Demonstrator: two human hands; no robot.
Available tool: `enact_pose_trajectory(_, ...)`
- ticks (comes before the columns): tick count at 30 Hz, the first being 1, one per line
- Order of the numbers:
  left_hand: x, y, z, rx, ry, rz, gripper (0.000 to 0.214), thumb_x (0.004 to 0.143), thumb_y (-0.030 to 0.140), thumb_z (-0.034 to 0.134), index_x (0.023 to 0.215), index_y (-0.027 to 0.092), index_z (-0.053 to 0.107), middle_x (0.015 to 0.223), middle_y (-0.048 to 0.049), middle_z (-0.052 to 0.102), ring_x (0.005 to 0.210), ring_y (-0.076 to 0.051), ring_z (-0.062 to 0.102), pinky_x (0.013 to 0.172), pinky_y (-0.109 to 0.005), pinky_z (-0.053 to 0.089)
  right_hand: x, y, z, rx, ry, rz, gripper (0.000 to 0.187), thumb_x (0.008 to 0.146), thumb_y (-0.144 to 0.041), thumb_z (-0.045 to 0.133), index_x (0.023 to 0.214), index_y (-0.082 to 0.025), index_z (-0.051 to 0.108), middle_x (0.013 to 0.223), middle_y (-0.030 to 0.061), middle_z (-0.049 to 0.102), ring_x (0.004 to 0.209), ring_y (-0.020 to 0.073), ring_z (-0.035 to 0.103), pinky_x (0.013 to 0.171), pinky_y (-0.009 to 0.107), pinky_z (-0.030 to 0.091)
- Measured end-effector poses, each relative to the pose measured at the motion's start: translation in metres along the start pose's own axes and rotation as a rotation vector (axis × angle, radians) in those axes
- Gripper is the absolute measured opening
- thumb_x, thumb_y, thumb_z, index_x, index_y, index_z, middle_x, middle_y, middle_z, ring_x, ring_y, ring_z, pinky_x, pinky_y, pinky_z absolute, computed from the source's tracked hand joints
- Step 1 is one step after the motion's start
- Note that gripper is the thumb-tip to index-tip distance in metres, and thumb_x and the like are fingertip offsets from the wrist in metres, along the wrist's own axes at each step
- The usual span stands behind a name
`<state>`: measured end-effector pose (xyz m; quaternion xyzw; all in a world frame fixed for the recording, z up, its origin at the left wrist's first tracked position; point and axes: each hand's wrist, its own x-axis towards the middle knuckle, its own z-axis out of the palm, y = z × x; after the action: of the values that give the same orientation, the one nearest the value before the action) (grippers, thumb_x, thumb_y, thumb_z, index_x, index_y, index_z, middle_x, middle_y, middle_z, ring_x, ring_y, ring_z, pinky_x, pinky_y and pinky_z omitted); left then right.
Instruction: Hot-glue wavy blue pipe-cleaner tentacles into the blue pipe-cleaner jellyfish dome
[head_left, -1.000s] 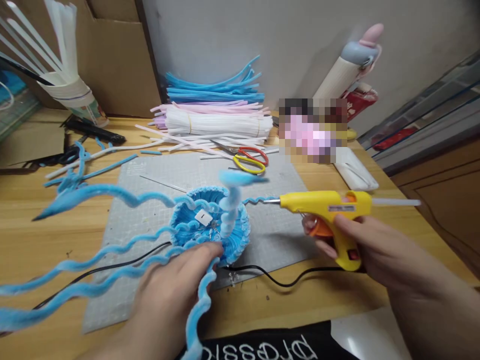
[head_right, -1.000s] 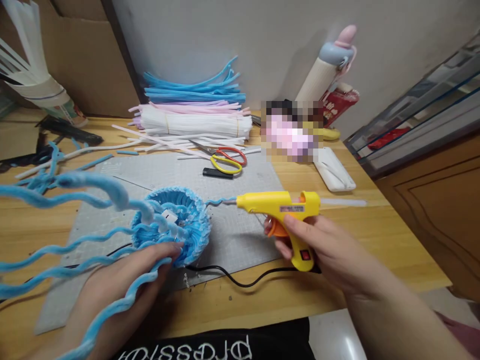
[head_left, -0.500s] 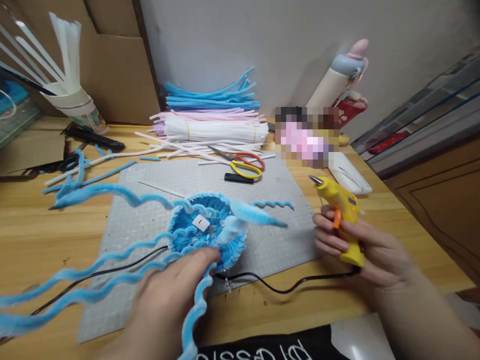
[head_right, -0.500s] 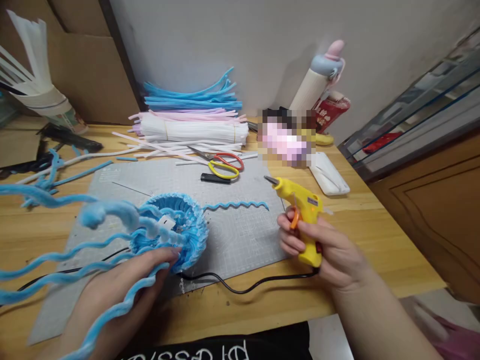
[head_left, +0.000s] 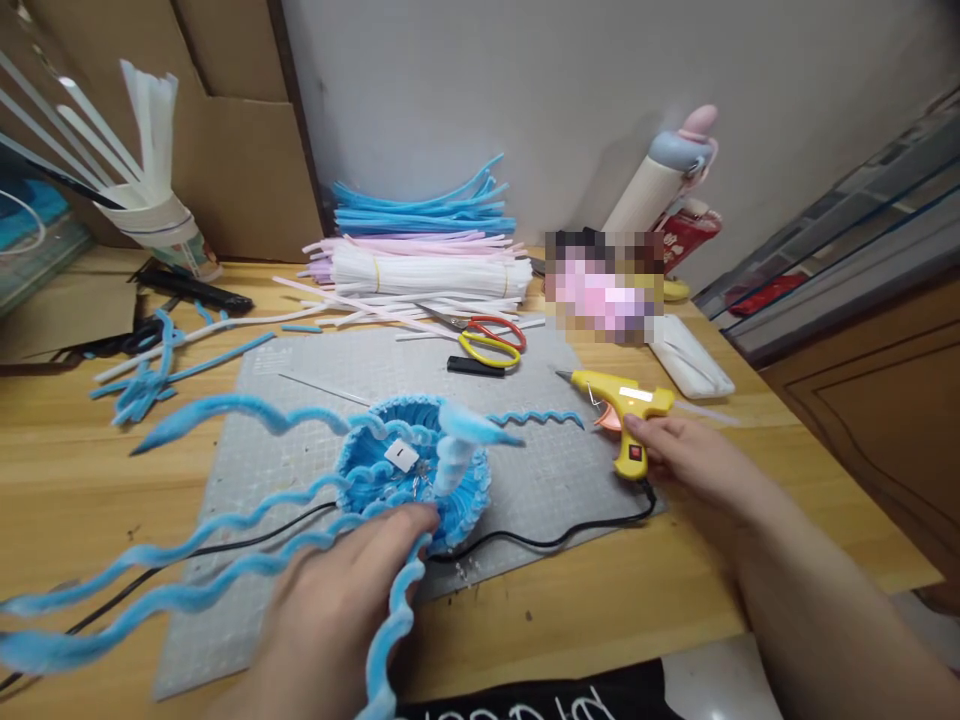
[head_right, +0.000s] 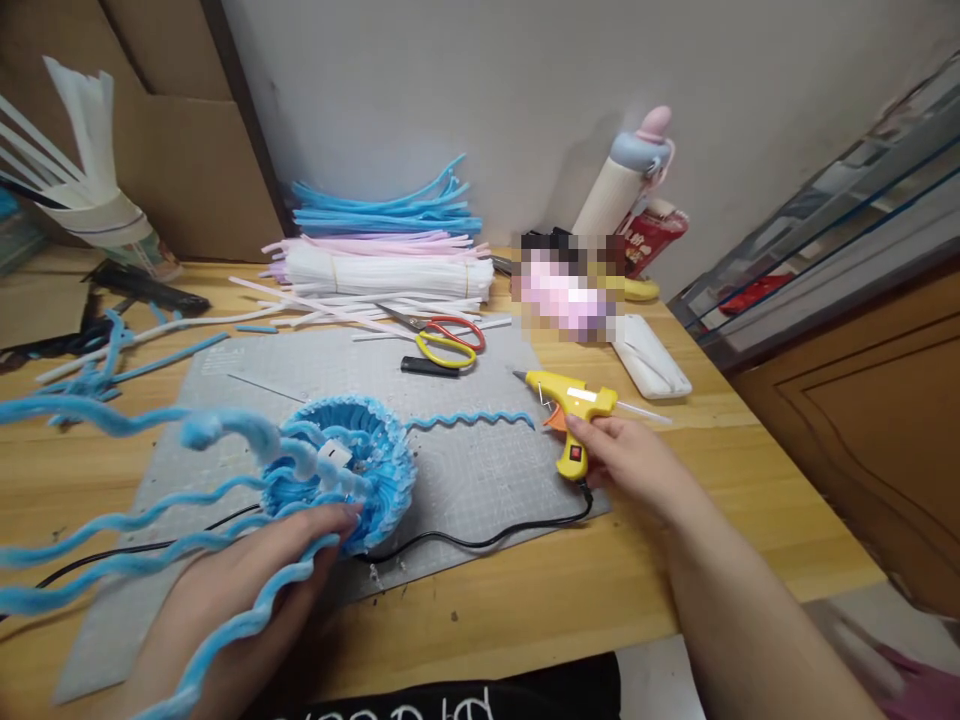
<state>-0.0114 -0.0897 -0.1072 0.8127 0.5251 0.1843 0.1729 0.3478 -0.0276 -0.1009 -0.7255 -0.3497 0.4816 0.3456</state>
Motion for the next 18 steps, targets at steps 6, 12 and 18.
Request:
enact_pose_trajectory(6, 0.000, -0.001, 0.001, -0.001, 0.006, 0.007, 0.042, 0.085, 0.016, 0.045, 0.120, 0.037, 0.053, 0.112, 0.0079, 0.074, 0.096, -0.016, 0.073, 0.075, -0.025, 0.056, -0.023, -0.020, 0.006, -0.292, 0.198, -0.327, 0.027, 0.079, -0.046, 0.072, 0.070, -0.021, 0.071, 0.053, -0.0007, 0.059, 0.045, 0.0120, 0.046, 0.042, 0.024, 0.034)
enact_pose_trajectory(12, 0.001, -0.002, -0.001, -0.025, 0.001, 0.032, 0.044, 0.083, 0.016, 0.045, 0.122, 0.036, 0.051, 0.111, 0.0069, 0.074, 0.093, -0.016, 0.073, 0.075, -0.024, 0.056, -0.059, -0.045, 0.065, -0.480, -0.393, -0.741, 0.061, 0.092, -0.046, 0.056, 0.148, -0.030, 0.039, 0.138, 0.0110, 0.057, 0.081, 0.0205, 0.063, 0.075, 0.037, 0.050)
enact_pose_trajectory(18, 0.001, -0.001, -0.001, -0.030, -0.009, 0.022, 0.043, 0.085, 0.015, 0.044, 0.121, 0.037, 0.051, 0.112, 0.0073, 0.073, 0.096, -0.015, 0.073, 0.077, -0.024, 0.055, -0.060, -0.050, 0.040, -0.017, -0.533, -0.294, 0.029, 0.061, -0.050, 0.081, 0.060, -0.023, 0.069, 0.048, -0.0048, 0.059, 0.047, 0.0127, 0.055, 0.048, 0.026, 0.042)
